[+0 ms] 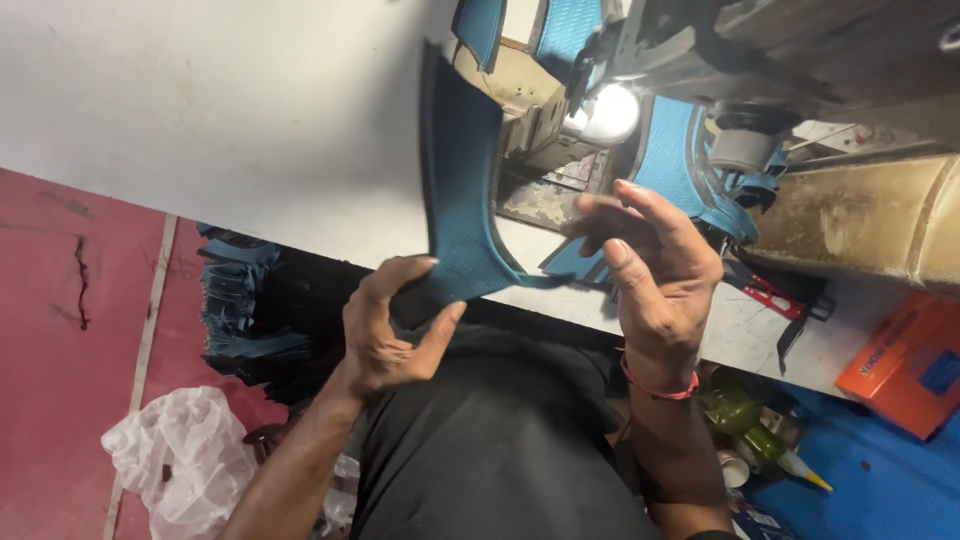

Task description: Stitch blue mesh shoe components together using an industrial sewing machine.

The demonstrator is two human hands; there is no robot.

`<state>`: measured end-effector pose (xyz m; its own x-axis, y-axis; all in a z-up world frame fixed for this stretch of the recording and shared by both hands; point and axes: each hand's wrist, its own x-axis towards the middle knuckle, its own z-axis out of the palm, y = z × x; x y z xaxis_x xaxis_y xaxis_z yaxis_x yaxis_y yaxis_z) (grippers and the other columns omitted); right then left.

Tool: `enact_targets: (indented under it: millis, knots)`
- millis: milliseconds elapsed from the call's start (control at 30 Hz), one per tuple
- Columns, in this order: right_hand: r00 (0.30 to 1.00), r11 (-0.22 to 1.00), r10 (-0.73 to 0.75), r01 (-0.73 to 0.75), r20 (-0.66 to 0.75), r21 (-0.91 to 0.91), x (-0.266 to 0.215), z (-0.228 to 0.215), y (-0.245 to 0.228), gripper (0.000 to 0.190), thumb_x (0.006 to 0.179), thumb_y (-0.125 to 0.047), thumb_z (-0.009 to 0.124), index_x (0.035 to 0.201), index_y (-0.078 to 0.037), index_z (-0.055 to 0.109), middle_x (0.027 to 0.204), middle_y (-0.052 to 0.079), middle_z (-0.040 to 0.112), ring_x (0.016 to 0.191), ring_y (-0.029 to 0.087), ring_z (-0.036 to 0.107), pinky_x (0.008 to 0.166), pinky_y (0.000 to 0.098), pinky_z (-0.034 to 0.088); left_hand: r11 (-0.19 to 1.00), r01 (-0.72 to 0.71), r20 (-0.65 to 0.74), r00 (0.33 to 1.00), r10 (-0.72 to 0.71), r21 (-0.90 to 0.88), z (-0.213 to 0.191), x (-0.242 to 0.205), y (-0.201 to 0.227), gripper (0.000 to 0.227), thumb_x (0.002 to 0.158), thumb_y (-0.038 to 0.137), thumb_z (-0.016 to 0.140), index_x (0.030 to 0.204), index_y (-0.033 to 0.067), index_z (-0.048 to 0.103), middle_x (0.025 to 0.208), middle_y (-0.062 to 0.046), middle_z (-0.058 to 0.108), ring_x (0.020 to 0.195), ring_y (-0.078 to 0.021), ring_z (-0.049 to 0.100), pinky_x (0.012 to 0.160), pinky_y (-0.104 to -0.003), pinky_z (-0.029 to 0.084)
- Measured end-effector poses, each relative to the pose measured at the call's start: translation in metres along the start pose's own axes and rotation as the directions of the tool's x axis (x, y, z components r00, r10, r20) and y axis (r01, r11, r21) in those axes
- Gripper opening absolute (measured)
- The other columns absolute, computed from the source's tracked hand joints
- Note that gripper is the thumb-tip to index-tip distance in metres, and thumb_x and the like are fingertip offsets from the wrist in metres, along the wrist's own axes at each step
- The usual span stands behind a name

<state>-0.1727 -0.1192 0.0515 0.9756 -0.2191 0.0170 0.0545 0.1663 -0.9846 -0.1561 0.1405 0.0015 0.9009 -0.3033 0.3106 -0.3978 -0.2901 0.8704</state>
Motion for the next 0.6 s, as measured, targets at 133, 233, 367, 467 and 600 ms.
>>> enact_targets:
  millis: [133, 233, 367, 467, 600]
  knots:
    - [0.999, 0.993, -0.045, 0.044, 0.007, 0.112, 0.006, 0.004, 0.008, 0.042, 0.101, -0.001, 0.064, 0.142, 0.002, 0.060, 0.145, 0.020, 0.064, 0.121, 0.024, 0.069, 0.101, 0.0326, 0.054, 0.998, 0.050, -0.063, 0.997, -0.053, -0.047, 0.001, -0.005, -0.002, 0.063, 0.086, 0.001, 0.084, 0.137, 0.0049, 0.048, 0.118, -0.014, 0.068, 0.104, -0.0227, 0.074, 0.091, -0.032, 0.060]
    - [0.994, 0.992, -0.107, 0.105, 0.033, 0.065, 0.007, 0.007, 0.028, 0.027, 0.094, 0.004, 0.074, 0.120, 0.002, 0.065, 0.144, 0.018, 0.058, 0.114, 0.018, 0.061, 0.105, 0.0314, 0.050, 0.999, 0.042, -0.123, 0.991, -0.045, -0.027, -0.001, -0.007, -0.007, 0.063, 0.086, 0.002, 0.086, 0.137, 0.0040, 0.049, 0.120, -0.013, 0.068, 0.105, -0.0229, 0.073, 0.093, -0.032, 0.059]
    - [0.986, 0.984, -0.136, 0.146, 0.095, -0.103, 0.015, 0.040, 0.049, 0.024, 0.086, 0.011, 0.079, 0.090, -0.002, 0.058, 0.127, 0.013, 0.056, 0.127, 0.021, 0.058, 0.114, 0.0347, 0.050, 0.990, -0.043, -0.306, 0.949, 0.082, 0.134, -0.019, -0.008, -0.016, 0.058, 0.083, 0.004, 0.088, 0.131, 0.0014, 0.055, 0.120, -0.014, 0.061, 0.100, -0.0231, 0.067, 0.088, -0.030, 0.057]
    - [0.990, 0.995, -0.068, 0.076, 0.121, -0.057, 0.031, 0.065, 0.067, 0.022, 0.089, 0.012, 0.075, 0.084, -0.002, 0.057, 0.134, 0.015, 0.058, 0.123, 0.023, 0.060, 0.106, 0.0345, 0.053, 0.945, -0.021, -0.397, 0.904, 0.157, 0.325, -0.043, -0.013, -0.013, 0.053, 0.083, 0.008, 0.090, 0.126, 0.0010, 0.060, 0.122, -0.015, 0.058, 0.106, -0.0254, 0.063, 0.089, -0.032, 0.054]
    - [0.940, 0.968, -0.224, 0.246, 0.258, -0.055, 0.050, 0.079, 0.087, 0.016, 0.098, 0.012, 0.073, 0.100, -0.002, 0.065, 0.144, 0.017, 0.058, 0.148, 0.028, 0.045, 0.124, 0.0391, 0.049, 0.834, 0.020, -0.433, 0.862, 0.265, 0.551, -0.071, -0.021, -0.018, 0.044, 0.083, 0.012, 0.092, 0.116, 0.0012, 0.066, 0.122, -0.015, 0.060, 0.115, -0.0306, 0.061, 0.096, -0.040, 0.052]
